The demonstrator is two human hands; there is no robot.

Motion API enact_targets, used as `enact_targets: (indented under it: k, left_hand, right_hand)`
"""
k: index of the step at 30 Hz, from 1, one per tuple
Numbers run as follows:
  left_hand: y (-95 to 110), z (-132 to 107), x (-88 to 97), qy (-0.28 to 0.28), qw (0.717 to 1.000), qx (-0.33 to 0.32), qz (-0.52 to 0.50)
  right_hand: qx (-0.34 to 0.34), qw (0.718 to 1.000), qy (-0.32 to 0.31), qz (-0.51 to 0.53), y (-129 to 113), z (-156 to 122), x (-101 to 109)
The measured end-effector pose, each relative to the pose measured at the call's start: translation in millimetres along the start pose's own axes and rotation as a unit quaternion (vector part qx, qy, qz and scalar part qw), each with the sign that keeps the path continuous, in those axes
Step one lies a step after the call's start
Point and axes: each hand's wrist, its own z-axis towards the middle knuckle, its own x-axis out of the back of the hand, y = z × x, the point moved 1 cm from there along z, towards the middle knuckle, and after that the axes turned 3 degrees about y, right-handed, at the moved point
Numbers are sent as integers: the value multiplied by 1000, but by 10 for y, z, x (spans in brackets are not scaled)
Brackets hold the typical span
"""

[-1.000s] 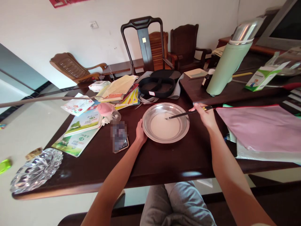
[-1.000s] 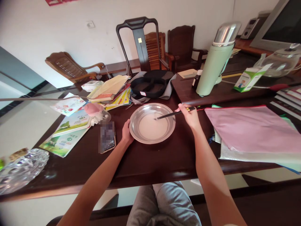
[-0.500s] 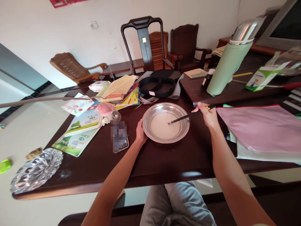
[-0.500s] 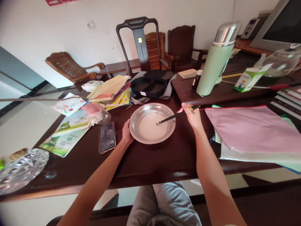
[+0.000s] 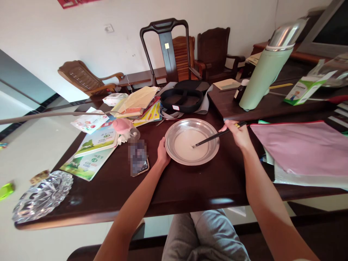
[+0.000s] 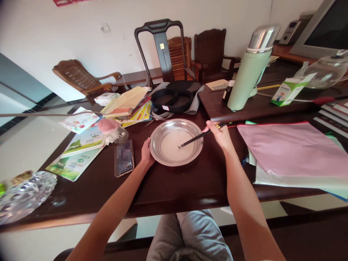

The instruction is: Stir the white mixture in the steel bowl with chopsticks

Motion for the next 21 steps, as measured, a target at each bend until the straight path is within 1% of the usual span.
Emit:
enact_targets:
  k: [2,3,4,5,8,9,10,11,12,15,17,19,21]
  left_hand:
    - [1,-3,-5,-7,1000,3,-1]
    - [3,-10,-11,-9,1000,5,0]
    - [7,-19,-19,-10,1000,8,1]
    - [11,-29,-27,-10,1000,11,2]
    - [22,-55,-46,-4,1000,15,7]
    - [24,-59,-48,-1,1000,14,9]
    - [25,-61,-48,3,1000,12,11]
    - [26,-62,-48,5,1000,10,11]
    - [27,-62,-48,6,1000,9,10]
    - [30,-67,-54,7,1000,13,6]
    - [36,-78,-66,7,1000,14,5]
    - [42,-93,-79,4,1000,15,4]
    - [46,-106,-89,2,1000,17,5]
  right_hand:
    - [0,998,-59,-12,-28,-28,-82]
    - [5,997,-76,-19,-41,-39,-116]
    - [12,996,-81,-26,-49,-43,-136]
    - [18,997,-73,-34,-51,-42,-137]
    - [19,999,10,-36,-35,-11,-50]
    - [14,999,34,-30,-28,-1,-15]
    - [10,999,44,-23,-25,5,9]
    - [6,999,41,-17,-25,5,16]
    - [3,1000,25,-14,-30,0,6]
    - [1,998,-52,-24,-51,-33,-90]
    - [11,997,-69,-35,-50,-42,-130]
    - [20,998,-37,-41,-29,-30,-108]
    - [18,999,18,-31,-3,-9,-44]
